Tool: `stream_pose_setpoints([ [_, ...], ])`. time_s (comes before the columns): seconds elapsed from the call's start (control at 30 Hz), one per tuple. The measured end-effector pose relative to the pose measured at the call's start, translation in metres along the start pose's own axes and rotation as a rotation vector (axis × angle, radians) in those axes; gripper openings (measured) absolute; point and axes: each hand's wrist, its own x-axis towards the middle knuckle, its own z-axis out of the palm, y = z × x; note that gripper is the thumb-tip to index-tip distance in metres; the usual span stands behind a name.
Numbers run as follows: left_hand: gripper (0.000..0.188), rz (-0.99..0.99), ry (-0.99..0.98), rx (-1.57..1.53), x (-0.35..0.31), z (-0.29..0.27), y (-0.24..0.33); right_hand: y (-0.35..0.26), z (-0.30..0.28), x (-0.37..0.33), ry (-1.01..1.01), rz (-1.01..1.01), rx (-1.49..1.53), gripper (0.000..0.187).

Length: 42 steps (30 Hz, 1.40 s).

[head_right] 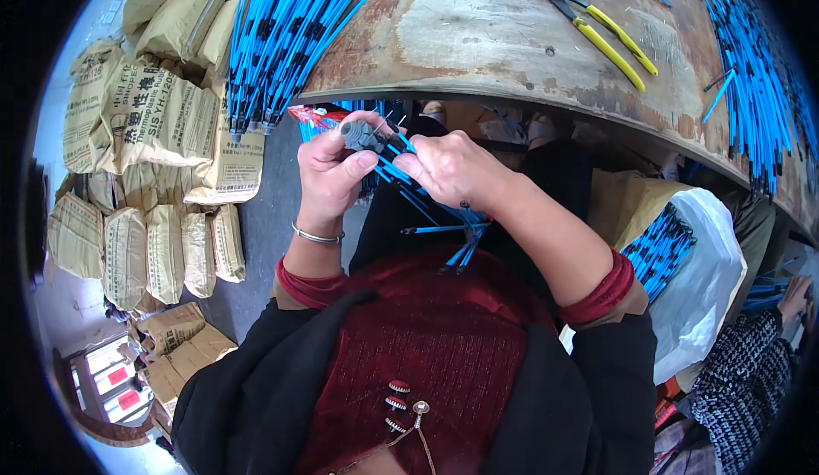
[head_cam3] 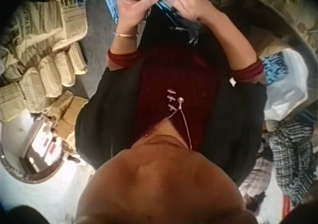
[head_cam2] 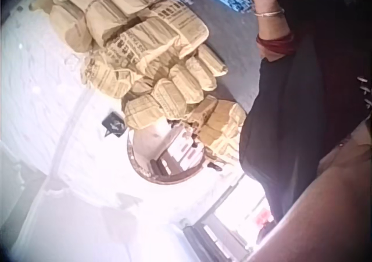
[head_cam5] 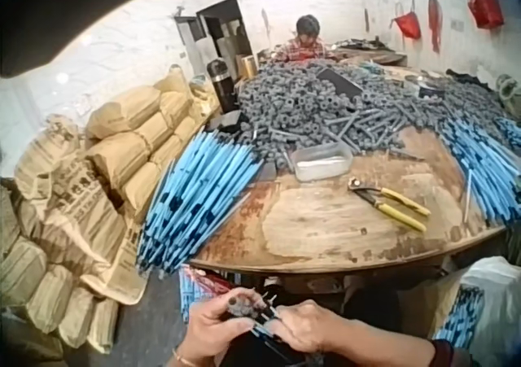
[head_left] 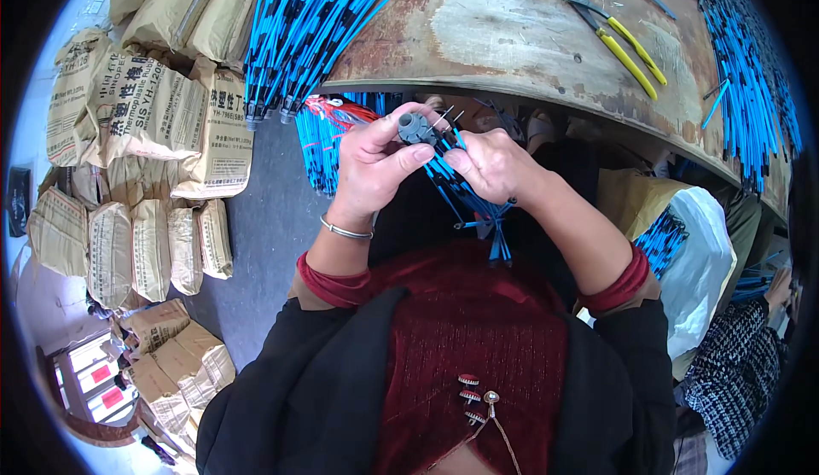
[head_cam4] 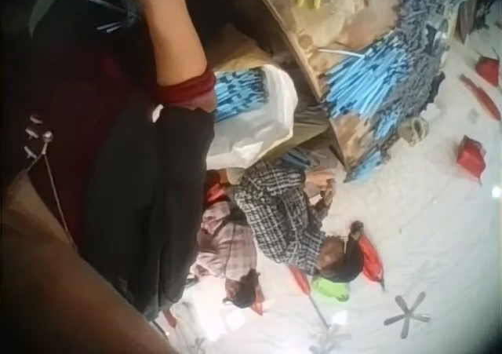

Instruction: The person assembles pen components by fitting barrels and tips together, then uses pliers to secure the parts.

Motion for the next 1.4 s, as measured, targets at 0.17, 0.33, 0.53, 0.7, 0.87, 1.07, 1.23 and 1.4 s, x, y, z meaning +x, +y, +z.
stream_pose_setpoints([
  [0.17,0.035,0.060,-0.121,-0.008,0.004,-0.003,0.001,-0.001,0.003,0.000,-0.001,-0.011,-0.089,0.029],
  [0.33,0.034,-0.029,0.006,-0.035,0.006,0.011,0.000,-0.004,0.006,0.002,0.108,-0.048,-0.273,0.029],
  [0.53,0.031,-0.023,0.200,0.152,0.000,0.034,-0.007,-0.005,0.007,0.004,0.089,-0.077,-0.387,0.028],
  [0.7,0.023,-0.101,0.263,0.253,0.001,0.026,-0.001,-0.009,0.016,0.007,0.092,-0.025,-0.353,0.024],
  [0.87,0.025,-0.113,0.261,0.015,-0.004,0.014,-0.003,-0.011,0.033,-0.003,0.320,-0.071,-0.155,0.015],
  [1.07,0.025,-0.033,0.029,-0.102,-0.007,0.004,0.000,-0.014,0.037,-0.015,0.411,-0.106,-0.046,0.016],
  [1.23,0.024,0.015,0.078,-0.118,-0.006,0.006,-0.006,-0.015,0.029,-0.011,0.278,-0.093,-0.070,0.015],
  [1.4,0.023,-0.027,0.222,-0.017,-0.004,0.012,-0.009,-0.014,0.024,-0.002,0.192,-0.076,-0.111,0.014],
])
